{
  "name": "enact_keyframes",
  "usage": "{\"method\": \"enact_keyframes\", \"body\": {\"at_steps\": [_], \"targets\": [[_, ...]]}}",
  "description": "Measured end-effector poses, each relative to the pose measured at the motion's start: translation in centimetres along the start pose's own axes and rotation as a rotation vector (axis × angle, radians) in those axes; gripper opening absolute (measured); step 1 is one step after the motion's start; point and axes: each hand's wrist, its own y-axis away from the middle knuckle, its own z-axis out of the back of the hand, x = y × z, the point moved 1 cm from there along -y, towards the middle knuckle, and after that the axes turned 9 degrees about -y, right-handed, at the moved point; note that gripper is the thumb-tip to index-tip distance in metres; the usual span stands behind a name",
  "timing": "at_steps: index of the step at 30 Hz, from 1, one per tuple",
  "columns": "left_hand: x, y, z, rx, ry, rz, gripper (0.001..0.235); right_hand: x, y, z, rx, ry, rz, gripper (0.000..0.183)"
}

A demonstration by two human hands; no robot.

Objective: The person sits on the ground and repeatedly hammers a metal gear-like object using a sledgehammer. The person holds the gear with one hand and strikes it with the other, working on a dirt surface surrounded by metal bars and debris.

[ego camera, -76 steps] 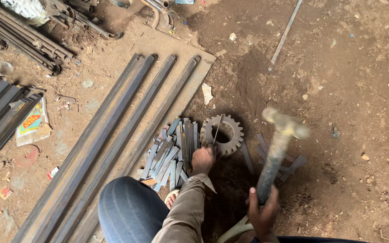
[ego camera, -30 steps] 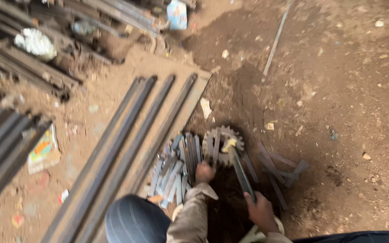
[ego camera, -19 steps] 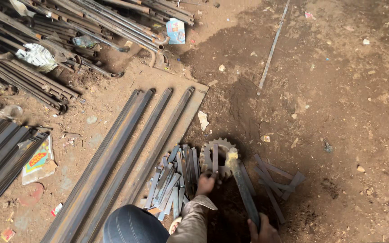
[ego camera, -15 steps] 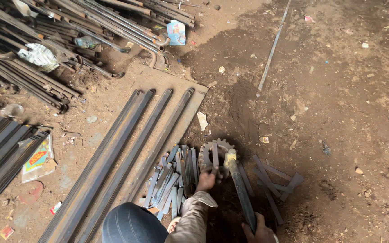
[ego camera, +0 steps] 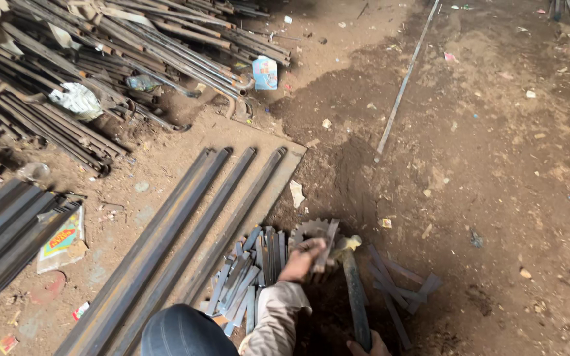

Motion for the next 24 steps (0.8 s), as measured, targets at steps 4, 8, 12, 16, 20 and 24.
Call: {"method": "enact_keyframes", "body": {"at_steps": [4,8,12,16,20,24], "targets": [[5.8,-3.4,1.3,-0.063,0.297,-0.083,0.036,0.7,1.3,-0.8,0.088,-0.123,-0.03,0.054],[9.2,-5.9,3.5,-0.12,0.763,-0.103,0.031,0.5,2.0,-0.9,0.111,-0.154,0.032,0.053],[9.2,-5.2,3.6,-0.178,0.337,-0.144,0.031,-0.3,2.1,-0.1,-0.028,0.14,-0.168,0.049],[7.6,-3.8,3.1,-0.29,0.145,0.126,0.032,-0.7,2.5,-0.2,-0.127,0.206,-0.159,0.048],[6.4,-2.8,2.8,-0.325,0.198,0.244,0.023,-0.4,4.4,-1.4,-0.196,0.197,-0.171,0.046],[5.5,-4.3,3.2,-0.35,-0.072,0.172,0.02,1.0,6.4,-2.6,-0.201,0.254,-0.176,0.042]]}}
